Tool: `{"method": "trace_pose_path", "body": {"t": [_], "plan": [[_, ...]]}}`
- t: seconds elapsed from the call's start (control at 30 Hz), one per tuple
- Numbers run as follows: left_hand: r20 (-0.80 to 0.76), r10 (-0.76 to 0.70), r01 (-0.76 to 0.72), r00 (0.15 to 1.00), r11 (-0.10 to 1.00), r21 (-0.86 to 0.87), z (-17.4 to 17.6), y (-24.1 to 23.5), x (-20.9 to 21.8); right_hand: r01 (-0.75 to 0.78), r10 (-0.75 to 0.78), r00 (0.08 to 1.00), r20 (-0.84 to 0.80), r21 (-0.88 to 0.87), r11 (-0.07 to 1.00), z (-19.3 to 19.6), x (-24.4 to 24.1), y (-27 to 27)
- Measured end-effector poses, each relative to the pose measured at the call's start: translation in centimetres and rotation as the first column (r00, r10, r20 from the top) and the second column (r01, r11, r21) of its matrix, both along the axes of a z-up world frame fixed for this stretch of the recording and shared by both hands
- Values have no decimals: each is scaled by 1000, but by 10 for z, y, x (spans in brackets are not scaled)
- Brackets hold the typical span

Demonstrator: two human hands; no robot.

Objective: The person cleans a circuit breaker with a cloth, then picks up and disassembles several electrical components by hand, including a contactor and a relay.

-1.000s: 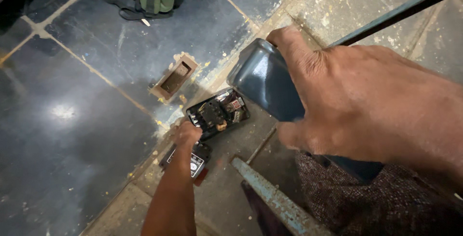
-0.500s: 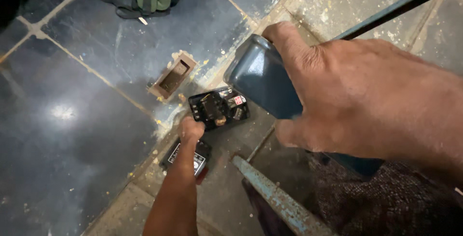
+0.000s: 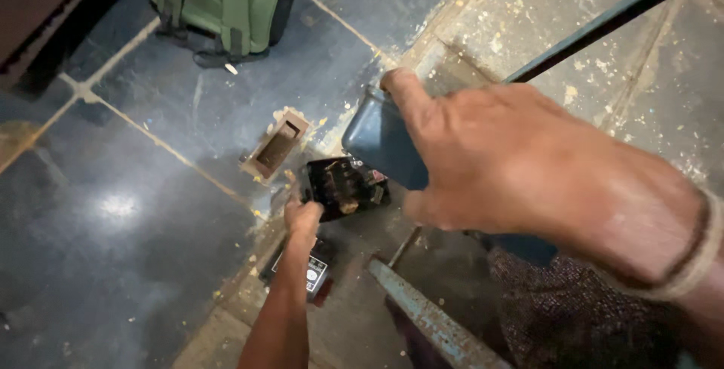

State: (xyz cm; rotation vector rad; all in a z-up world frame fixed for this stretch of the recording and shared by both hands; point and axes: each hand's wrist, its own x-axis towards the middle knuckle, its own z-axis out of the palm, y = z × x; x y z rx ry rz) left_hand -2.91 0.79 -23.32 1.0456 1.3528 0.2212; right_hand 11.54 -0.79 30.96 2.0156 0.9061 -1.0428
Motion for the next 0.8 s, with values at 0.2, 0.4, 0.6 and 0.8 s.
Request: {"method": "trace_pose_path", "body": {"t": [0.2,0.4,0.6,0.8], "plan": [[183,47,-43,982,999,-23,43,14,-60,-69,62,997,37,237,969,-6,16,-15],[295,209,-188,932,977,-97,171,30,-96,-83,20,995,99,681,728,-20,27,-29],[356,218,-246,909,969,34,340,50,-124,-203,89,978,190,963,177,2,7,-51],[591,142,-227,794,971,71,461,46,-151,-51,63,997,53,998,-33,108,-33,-91]]}}
